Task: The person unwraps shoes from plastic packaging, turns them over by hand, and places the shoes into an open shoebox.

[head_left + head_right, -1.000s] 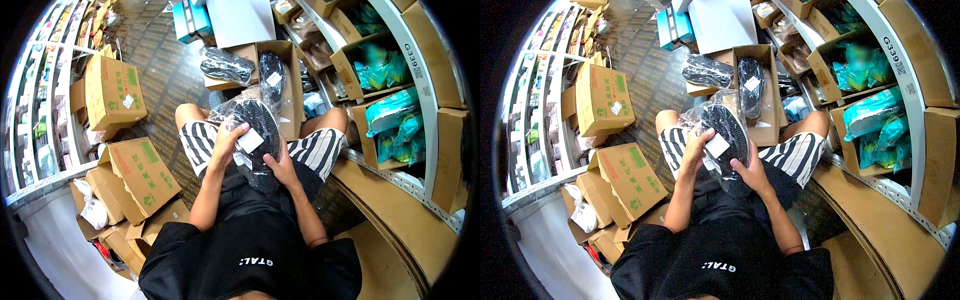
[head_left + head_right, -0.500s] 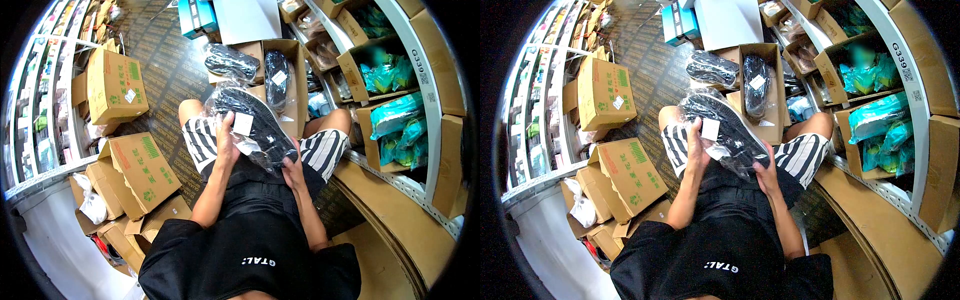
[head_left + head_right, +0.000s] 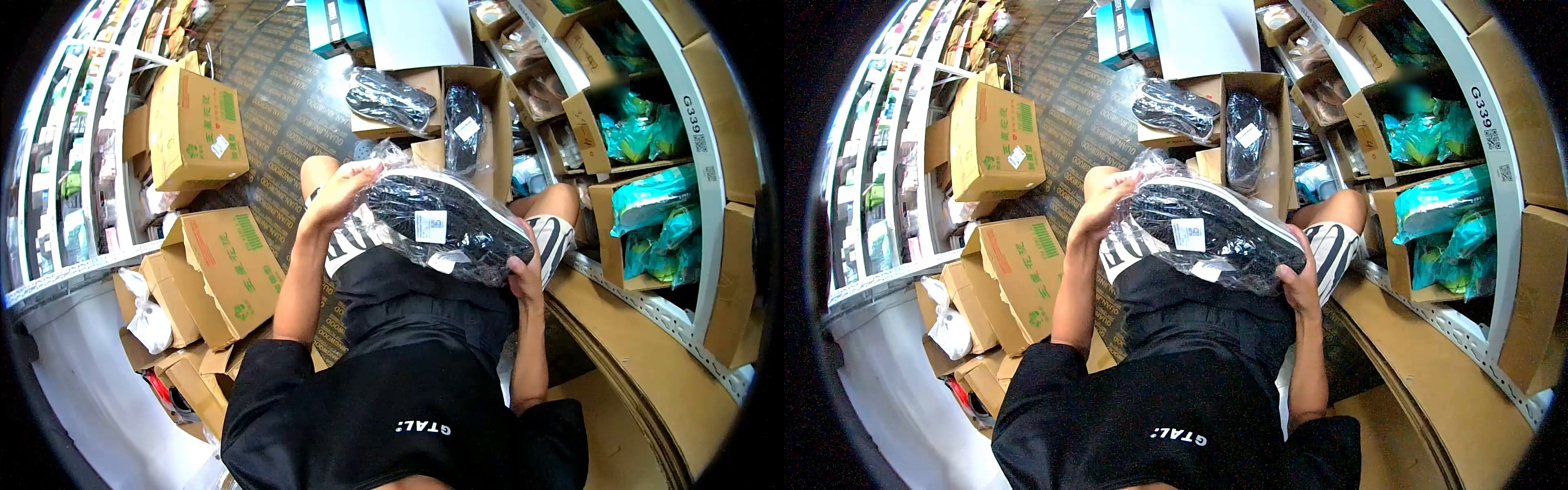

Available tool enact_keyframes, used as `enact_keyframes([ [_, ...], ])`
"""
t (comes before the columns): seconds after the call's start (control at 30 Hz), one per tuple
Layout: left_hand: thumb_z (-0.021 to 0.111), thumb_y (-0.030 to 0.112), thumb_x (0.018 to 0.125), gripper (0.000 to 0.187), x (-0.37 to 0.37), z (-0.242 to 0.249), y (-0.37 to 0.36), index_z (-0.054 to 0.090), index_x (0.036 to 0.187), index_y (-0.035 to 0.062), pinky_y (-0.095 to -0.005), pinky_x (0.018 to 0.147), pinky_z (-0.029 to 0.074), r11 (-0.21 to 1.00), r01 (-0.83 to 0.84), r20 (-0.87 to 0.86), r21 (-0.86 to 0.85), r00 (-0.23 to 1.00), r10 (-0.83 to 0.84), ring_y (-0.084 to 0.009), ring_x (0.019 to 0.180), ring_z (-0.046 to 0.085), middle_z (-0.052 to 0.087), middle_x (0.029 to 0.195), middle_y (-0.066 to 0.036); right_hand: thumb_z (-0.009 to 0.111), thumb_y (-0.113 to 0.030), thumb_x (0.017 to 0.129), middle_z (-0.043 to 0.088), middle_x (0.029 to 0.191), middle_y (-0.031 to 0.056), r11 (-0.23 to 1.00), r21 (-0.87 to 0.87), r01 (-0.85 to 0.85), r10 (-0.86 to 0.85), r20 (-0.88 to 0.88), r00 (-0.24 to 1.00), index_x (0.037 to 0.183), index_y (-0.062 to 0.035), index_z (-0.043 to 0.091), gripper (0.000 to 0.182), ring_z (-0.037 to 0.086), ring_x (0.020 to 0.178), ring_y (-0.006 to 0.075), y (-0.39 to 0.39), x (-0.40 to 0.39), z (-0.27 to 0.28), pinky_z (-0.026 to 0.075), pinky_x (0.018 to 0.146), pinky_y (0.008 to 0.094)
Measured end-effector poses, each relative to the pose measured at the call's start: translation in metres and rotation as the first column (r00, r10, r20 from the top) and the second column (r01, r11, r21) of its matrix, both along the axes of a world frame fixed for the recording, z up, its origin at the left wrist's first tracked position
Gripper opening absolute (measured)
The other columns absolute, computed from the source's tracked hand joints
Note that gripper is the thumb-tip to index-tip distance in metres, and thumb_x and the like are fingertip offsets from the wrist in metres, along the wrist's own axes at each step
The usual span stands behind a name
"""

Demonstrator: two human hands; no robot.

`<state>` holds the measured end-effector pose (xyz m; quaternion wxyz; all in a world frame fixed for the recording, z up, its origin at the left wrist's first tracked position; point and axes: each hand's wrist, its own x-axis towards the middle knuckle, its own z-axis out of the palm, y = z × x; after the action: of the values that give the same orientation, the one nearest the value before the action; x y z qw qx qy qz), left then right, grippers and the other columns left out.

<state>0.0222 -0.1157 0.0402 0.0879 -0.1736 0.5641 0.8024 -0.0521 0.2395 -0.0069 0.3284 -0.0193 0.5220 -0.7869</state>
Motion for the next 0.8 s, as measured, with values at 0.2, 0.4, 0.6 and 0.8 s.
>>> enact_keyframes([
  [0.2,0.047,0.029,0.102,0.041,-0.003,0.0,0.005,0.057,0.123,-0.0049,-0.0248,0.084,0.049,0.962,-0.062,0.073,0.266,0.996,0.044,-0.0097,0.092,0.061,0.066,0.109,-0.006,0.082,-0.04,0.066,0.053,0.127,0.0131,0.996,0.042,-0.085,0.087,-0.047,0.995,0.137,0.0023,0.041,0.092,0.051,0.118,0.0224,0.012,-0.007,0.008,0.039,0.102,0.0351],
  [0.4,0.036,0.07,0.089,0.092,-0.019,0.029,0.023,0.029,0.146,-0.0022,-0.0349,0.111,0.03,0.975,0.204,-0.05,0.083,0.978,-0.201,-0.031,0.133,0.041,0.047,0.138,-0.022,0.08,-0.04,0.067,0.054,0.125,0.0109,0.988,0.121,-0.095,0.106,-0.089,0.99,0.136,0.0011,0.043,0.089,0.052,0.116,0.0207,0.016,-0.014,0.001,0.039,0.102,0.0333],
  [0.6,0.076,0.033,0.075,0.094,0.0,0.01,0.024,0.025,0.148,0.0017,-0.0356,0.11,0.03,0.984,0.168,-0.046,-0.062,0.984,-0.171,-0.0249,0.127,0.045,0.048,0.137,-0.016,0.075,-0.05,0.073,0.055,0.124,0.0098,0.971,0.185,-0.151,0.179,-0.144,0.973,0.132,-0.0016,0.049,0.081,0.053,0.114,0.0202,0.004,-0.018,0.016,0.039,0.099,0.0322],
  [0.8,0.063,0.017,0.078,0.062,0.018,-0.02,0.027,0.045,0.135,-0.0015,-0.0317,0.108,0.033,0.985,0.103,0.095,-0.137,0.991,-0.09,-0.0225,0.124,0.048,0.053,0.132,-0.013,0.059,-0.064,0.084,0.054,0.122,0.0077,0.937,0.286,-0.2,0.273,-0.243,0.931,0.136,-0.0037,0.046,0.081,0.055,0.108,0.0146,0.009,-0.024,0.022,0.044,0.085,0.0248],
])
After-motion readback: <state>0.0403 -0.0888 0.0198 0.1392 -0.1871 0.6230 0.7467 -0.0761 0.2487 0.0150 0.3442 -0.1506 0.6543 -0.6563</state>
